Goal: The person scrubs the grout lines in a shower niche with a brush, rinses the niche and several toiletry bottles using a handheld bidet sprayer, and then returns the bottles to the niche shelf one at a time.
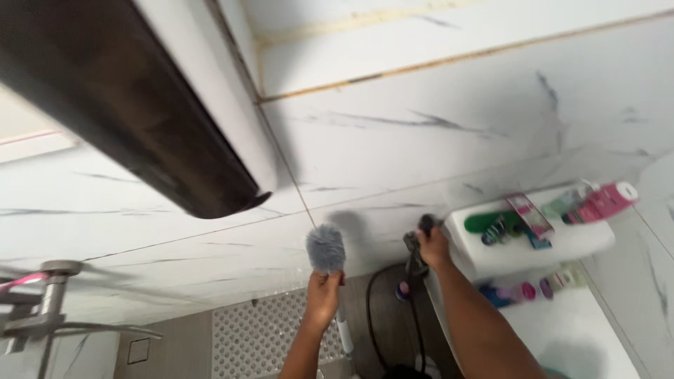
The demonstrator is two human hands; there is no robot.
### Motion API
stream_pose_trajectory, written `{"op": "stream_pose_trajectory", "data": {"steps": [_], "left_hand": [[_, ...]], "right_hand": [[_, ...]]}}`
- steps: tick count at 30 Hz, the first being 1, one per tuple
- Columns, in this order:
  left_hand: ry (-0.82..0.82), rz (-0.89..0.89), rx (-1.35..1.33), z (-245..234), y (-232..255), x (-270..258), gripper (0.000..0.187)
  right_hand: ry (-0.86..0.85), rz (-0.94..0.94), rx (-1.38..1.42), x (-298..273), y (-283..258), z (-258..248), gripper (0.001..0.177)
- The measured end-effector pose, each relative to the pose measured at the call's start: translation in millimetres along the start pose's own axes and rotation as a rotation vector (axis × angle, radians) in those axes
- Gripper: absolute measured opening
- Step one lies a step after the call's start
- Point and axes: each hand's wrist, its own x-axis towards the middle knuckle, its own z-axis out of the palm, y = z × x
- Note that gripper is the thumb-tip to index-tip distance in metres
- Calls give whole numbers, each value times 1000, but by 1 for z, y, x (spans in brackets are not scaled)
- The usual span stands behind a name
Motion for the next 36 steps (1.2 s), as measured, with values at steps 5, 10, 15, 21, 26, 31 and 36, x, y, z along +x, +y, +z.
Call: {"op": "stream_pose_trajectory", "data": {"steps": [5,10,15,21,26,31,36], "left_hand": [[-30,-31,67,21,78,4,32],[-29,405,-5,74,209,-5,51],[-77,606,-3,116,324,-5,66],[314,830,436,116,425,48,48],[330,668,340,85,462,65,45],[115,244,41,65,468,84,37],[99,224,-94,57,457,103,40]], "right_hand": [[46,-132,378,3,-60,-76,25],[77,-248,670,-19,-174,-200,20],[447,-331,299,-42,-306,-339,36],[468,-577,600,0,-396,-451,47],[556,-748,675,52,-437,-477,53],[454,-753,733,47,-470,-455,57],[337,-758,813,26,-504,-451,58]]}}
